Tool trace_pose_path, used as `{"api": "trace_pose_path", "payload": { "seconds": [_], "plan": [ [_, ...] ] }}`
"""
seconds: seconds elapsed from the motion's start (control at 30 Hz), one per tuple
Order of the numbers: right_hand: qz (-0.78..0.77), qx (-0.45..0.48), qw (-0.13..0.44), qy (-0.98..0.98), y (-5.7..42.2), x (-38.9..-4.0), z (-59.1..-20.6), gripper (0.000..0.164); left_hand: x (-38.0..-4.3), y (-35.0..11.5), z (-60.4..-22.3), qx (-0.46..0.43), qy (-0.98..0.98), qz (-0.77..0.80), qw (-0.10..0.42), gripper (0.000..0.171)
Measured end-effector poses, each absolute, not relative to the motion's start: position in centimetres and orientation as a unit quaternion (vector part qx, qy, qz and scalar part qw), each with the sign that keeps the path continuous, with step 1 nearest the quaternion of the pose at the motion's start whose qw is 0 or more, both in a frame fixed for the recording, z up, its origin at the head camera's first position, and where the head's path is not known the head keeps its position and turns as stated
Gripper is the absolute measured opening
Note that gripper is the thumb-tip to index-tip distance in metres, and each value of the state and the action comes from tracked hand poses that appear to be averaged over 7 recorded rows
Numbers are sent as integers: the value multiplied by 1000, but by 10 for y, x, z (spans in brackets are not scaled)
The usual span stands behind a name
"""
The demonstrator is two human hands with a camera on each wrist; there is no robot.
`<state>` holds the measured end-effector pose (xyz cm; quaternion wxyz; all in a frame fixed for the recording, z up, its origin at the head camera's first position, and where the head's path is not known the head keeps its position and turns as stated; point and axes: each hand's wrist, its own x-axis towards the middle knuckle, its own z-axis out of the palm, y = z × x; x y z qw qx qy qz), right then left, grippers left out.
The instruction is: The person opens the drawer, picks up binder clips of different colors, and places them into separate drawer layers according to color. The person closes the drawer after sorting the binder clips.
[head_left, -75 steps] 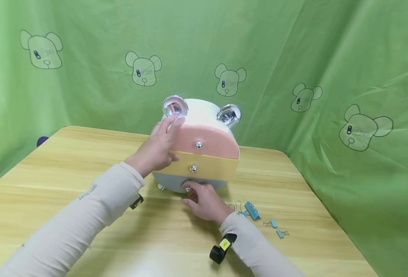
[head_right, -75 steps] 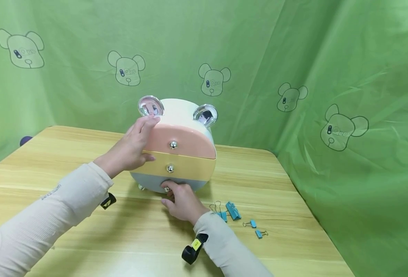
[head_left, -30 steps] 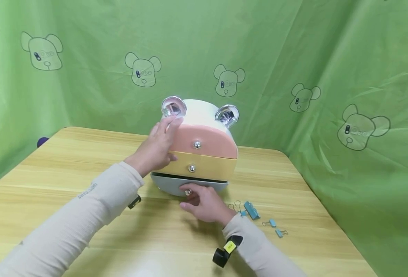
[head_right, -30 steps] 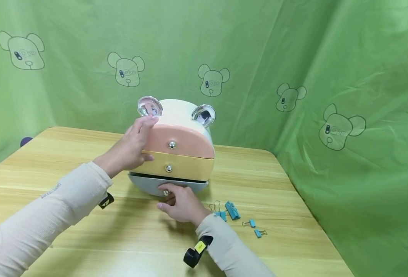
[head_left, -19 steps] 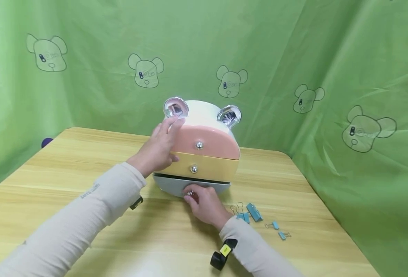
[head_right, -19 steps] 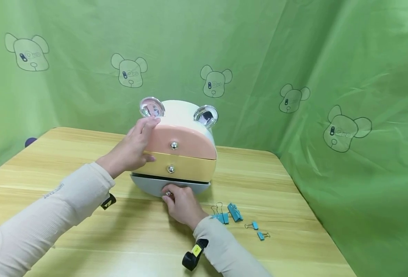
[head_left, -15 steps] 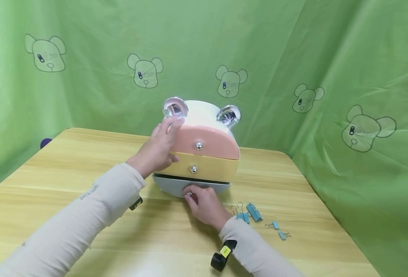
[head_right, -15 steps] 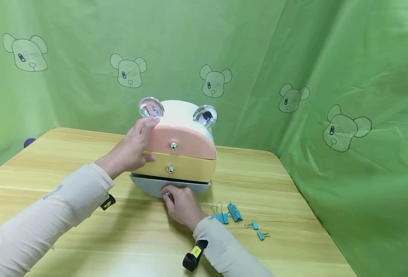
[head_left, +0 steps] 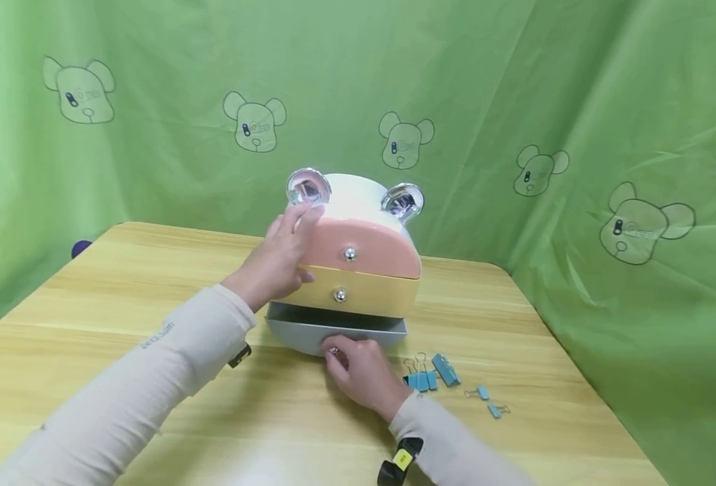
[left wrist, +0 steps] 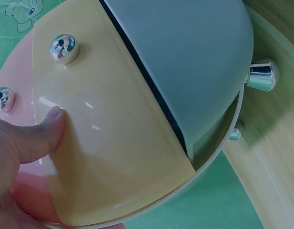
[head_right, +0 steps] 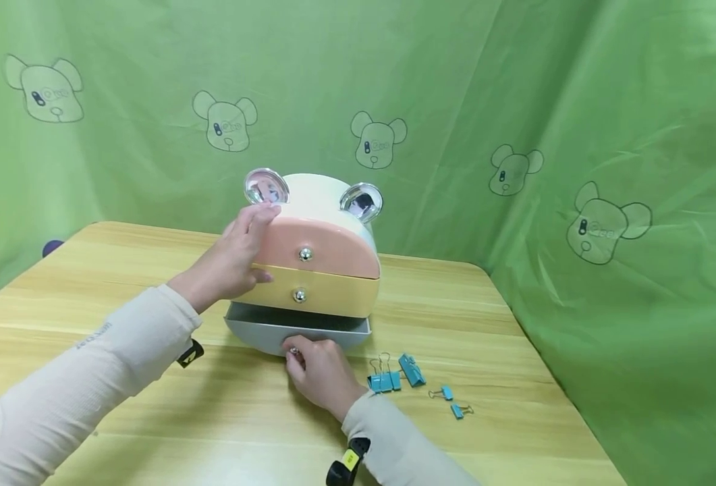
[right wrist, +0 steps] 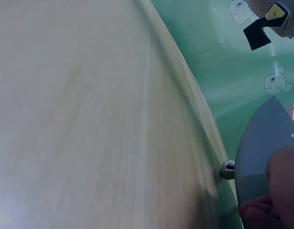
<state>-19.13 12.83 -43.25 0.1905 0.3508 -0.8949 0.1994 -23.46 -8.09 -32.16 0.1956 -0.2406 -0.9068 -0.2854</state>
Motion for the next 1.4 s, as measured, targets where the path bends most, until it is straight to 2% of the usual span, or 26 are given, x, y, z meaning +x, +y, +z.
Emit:
{"api": "trace_pose_path", "payload": {
  "seconds": [0.17, 0.53, 0.67, 0.93, 1.2, 1.4],
  "plan": [
    [196, 369, 195, -887, 132, -181, -435, 10, -235, -79, -323, -241, -907, -291, 185, 106],
    [212, 419, 201, -860, 132, -148, -434, 8, -236, -84, -320, -247, -904, -285, 199, 104],
    [213, 422, 189, -861, 132, -143, -433, 8, -237, -84, -320, -240, -905, -289, 199, 105],
    [227, 422, 136, -867, 142, -133, -424, 23, -235, -84, -323, -238, -906, -293, 194, 106],
    [265, 453, 200, -827, 150, -137, -409, 21, -235, -83, -321, -241, -904, -292, 201, 105],
    [277, 431, 251, -821, 158, -141, -395, 13, -235, -81, -322, -241, -904, -292, 199, 105]
  ]
}}
